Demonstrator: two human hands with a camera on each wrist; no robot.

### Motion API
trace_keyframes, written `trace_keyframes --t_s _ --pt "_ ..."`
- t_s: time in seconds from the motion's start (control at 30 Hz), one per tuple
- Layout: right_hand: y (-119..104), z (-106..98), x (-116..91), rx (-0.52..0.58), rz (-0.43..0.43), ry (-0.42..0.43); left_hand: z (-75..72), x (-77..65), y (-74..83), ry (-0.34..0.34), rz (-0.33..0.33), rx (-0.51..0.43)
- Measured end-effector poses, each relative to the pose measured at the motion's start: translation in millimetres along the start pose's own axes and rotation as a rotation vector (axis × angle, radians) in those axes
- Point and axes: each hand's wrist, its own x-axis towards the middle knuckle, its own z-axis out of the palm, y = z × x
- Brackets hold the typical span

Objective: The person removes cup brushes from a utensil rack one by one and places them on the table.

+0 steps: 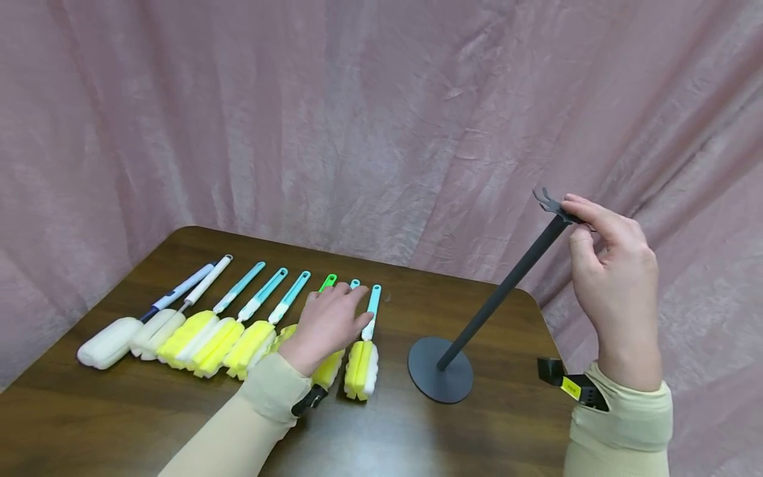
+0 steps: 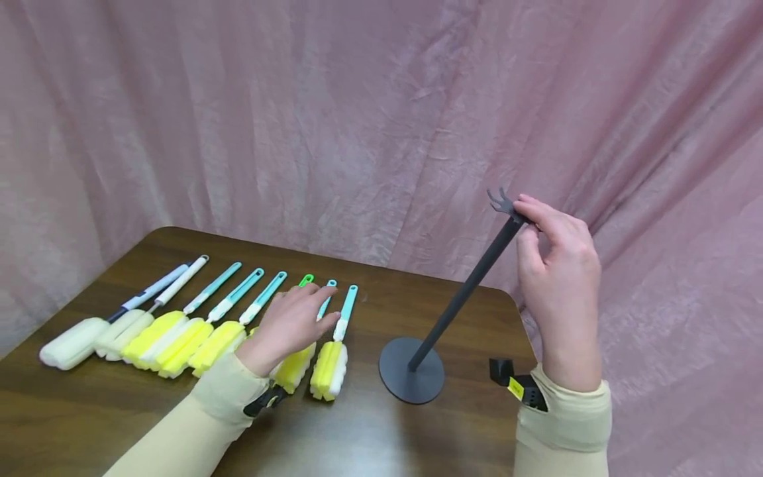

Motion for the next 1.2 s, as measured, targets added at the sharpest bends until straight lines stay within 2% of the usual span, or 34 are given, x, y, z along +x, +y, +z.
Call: trace_keyframes --t_s 0.1,0.23,0.43,0.57,0.7,0.83,1.0,1.2 --pt "-2 -3 -1 0.006 -0.047 0.012 -11.3 -5.4 -6.5 0.032 0.028 -0.01" --pt "-8 -7 -10 -0.002 -0.129 0.046 -23.3 -11.2 -15.0 0.083 0.07 0.044" --pt "-16 -3 -40 -0.049 -0.262 0.123 -33.1 -18.1 -22.0 0.139 0.117 0.11" --pt "-17 6 -64 -0.082 -0.331 0.117 -34.6 -21.1 -26.2 0.124 0.105 0.109" --pt "-15 21 -86 -0.102 -0.387 0.07 -34.3 -25.8 -31.6 0.117 0.092 0.118" --pt "-11 36 -103 -0.109 -0.408 -0.004 -33.1 -31.3 -36.4 0.118 0.101 0.138" --pt "-3 53 -118 -0.113 -0.394 -0.127 -32.8 -35.2 -38.0 0.12 0.105 0.131" --pt "11 76 -136 -0.185 -0.348 -0.325 -35.2 -37.0 -38.5 0.143 0.109 0.127"
